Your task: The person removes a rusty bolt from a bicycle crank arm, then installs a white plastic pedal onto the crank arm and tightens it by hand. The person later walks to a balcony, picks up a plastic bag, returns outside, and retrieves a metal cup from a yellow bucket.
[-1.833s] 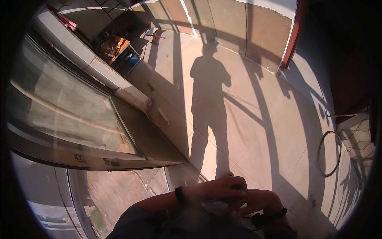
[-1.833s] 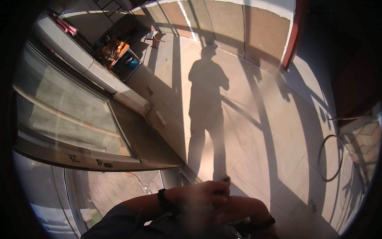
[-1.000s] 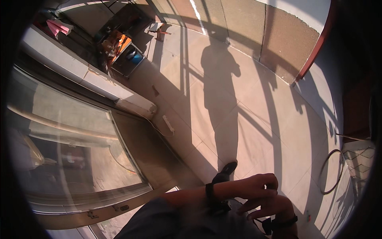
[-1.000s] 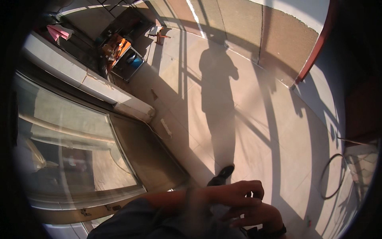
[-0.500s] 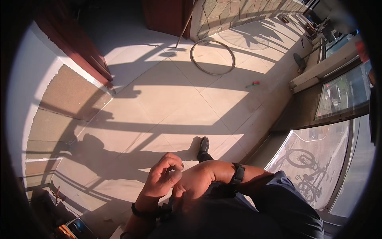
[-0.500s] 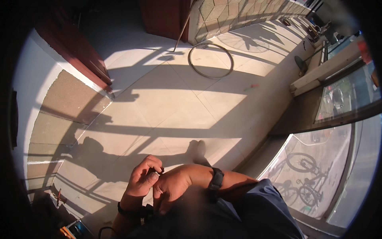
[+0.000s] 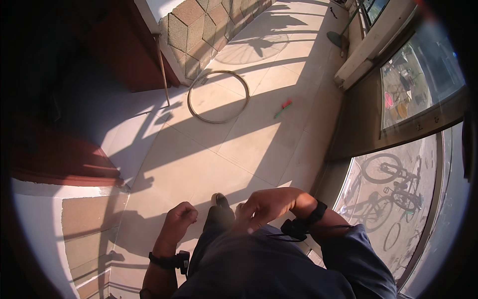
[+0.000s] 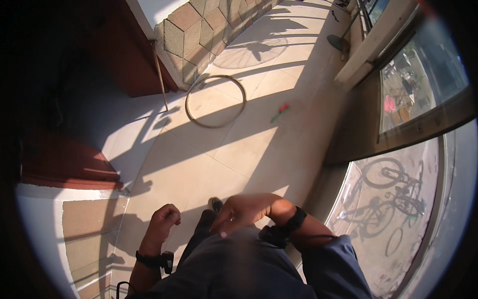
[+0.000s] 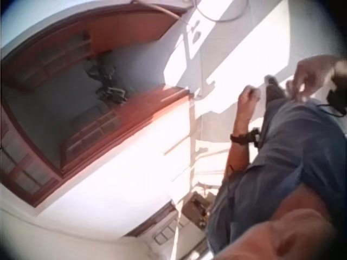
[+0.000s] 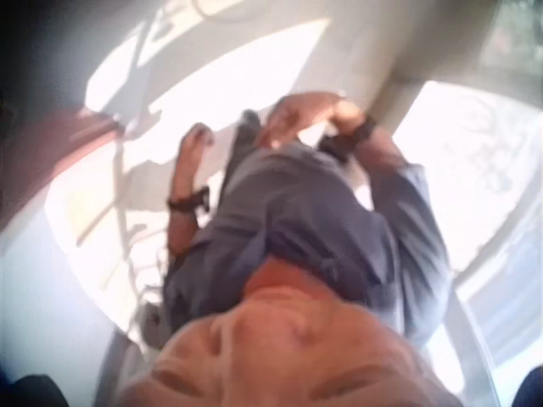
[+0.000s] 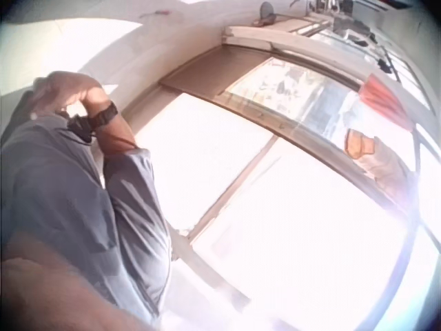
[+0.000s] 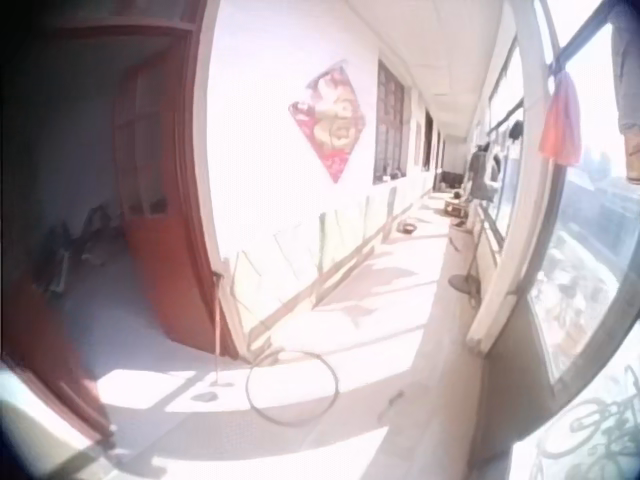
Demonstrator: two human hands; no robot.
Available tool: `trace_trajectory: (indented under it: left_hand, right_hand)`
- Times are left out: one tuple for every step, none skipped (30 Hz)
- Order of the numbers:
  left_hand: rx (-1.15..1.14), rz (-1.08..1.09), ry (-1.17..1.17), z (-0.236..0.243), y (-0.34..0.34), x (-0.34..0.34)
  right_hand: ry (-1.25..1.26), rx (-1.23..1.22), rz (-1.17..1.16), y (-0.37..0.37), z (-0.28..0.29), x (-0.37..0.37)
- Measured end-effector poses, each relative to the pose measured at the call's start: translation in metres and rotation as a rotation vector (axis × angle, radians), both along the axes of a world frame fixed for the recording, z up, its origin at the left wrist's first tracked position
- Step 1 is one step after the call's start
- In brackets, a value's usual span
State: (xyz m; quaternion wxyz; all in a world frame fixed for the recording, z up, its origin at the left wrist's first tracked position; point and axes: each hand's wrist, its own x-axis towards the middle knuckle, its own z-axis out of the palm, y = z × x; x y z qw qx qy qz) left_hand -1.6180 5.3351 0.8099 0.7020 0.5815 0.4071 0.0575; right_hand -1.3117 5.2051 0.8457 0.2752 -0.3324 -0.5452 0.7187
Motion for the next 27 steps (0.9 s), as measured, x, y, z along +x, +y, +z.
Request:
trace_trajectory:
  left_hand:
    - [0.018,0.018,0.089,-0.013,0.019,0.004]
    - [0.034,0.023,0.175,-0.028,0.040,0.013]
    - [0.009,0.038,0.251,-0.044,0.059,0.017]
    - [-0.016,0.052,0.324,-0.063,0.076,0.018]
    - [-0.066,0.073,0.317,-0.079,0.091,0.018]
    - [-0.053,0.050,0.403,-0.088,0.109,0.031]
    - [-0.060,0.057,0.399,-0.106,0.125,0.031]
    - [-0.095,0.066,0.404,-0.123,0.143,0.033]
    - [-0.150,0.057,0.447,-0.125,0.161,0.050]
    - [-0.164,0.016,0.461,-0.111,0.182,0.075]
    - [-0.150,-0.010,0.477,-0.114,0.202,0.093]
    - [-0.135,-0.036,0.485,-0.119,0.225,0.112]
    - [-0.131,-0.058,0.488,-0.119,0.248,0.133]
    - [-0.126,-0.093,0.490,-0.118,0.273,0.162]
    - [-0.095,-0.139,0.442,-0.106,0.299,0.198]
    - [-0.129,-0.087,0.410,-0.123,0.326,0.220]
    - [-0.086,-0.116,0.410,-0.116,0.350,0.257]
    - [-0.047,-0.138,0.411,-0.110,0.373,0.295]
    - [-0.014,-0.158,0.402,-0.107,0.396,0.330]
    - [0.002,-0.170,0.392,-0.108,0.417,0.362]
    - [0.016,-0.188,0.383,-0.112,0.436,0.396]
    - [0.030,-0.203,0.374,-0.115,0.454,0.429]
    - [0.044,-0.190,0.366,-0.113,0.467,0.463]
    - [0.026,-0.182,0.363,-0.116,0.480,0.493]
    - [0.008,-0.173,0.360,-0.120,0.491,0.520]
    - [-0.007,-0.163,0.358,-0.122,0.501,0.549]
    - [-0.017,-0.140,0.377,-0.122,0.508,0.576]
  right_hand:
    - [-0.014,-0.098,-0.043,0.005,-0.013,0.019]
    - [-0.110,-0.162,-0.081,0.012,-0.024,0.042]
    - [-0.216,-0.145,-0.213,0.015,-0.043,0.064]
    - [-0.324,-0.131,-0.345,0.015,-0.066,0.086]
    - [-0.436,-0.144,-0.426,0.018,-0.089,0.109]
    - [-0.554,-0.158,-0.518,0.021,-0.110,0.137]
    - [-0.565,-0.379,-0.633,0.025,-0.128,0.161]
    - [-0.576,-0.599,-0.749,0.026,-0.145,0.185]
    - [-0.526,-0.697,-0.975,0.011,-0.178,0.206]
    - [-0.460,-0.792,-1.196,-0.009,-0.199,0.219]
    - [-0.429,-0.924,-1.321,-0.017,-0.203,0.232]
    - [-0.412,-1.053,-1.393,-0.022,-0.198,0.245]
    - [-0.395,-1.064,-1.433,-0.026,-0.194,0.255]
    - [-0.374,-1.080,-1.485,-0.030,-0.190,0.265]
    - [-0.300,-1.083,-1.543,-0.030,-0.182,0.272]
    - [-0.227,-1.077,-1.593,-0.024,-0.175,0.282]
    - [-0.184,-1.085,-1.608,-0.024,-0.177,0.293]
    - [-0.143,-1.094,-1.614,-0.014,-0.175,0.306]
    - [-0.128,-1.090,-1.607,-0.002,-0.171,0.320]
    - [-0.088,-1.098,-1.618,0.012,-0.169,0.335]
    - [-0.074,-1.104,-1.621,0.021,-0.178,0.351]
    - [-0.060,-1.109,-1.621,0.030,-0.187,0.368]
    - [-0.009,-1.122,-1.617,0.042,-0.193,0.391]
    - [-0.021,-1.133,-1.606,0.054,-0.199,0.418]
    - [-0.033,-1.144,-1.595,0.067,-0.204,0.446]
    - [-0.042,-1.153,-1.581,0.081,-0.207,0.477]
    - [-0.035,-1.162,-1.598,0.094,-0.207,0.510]
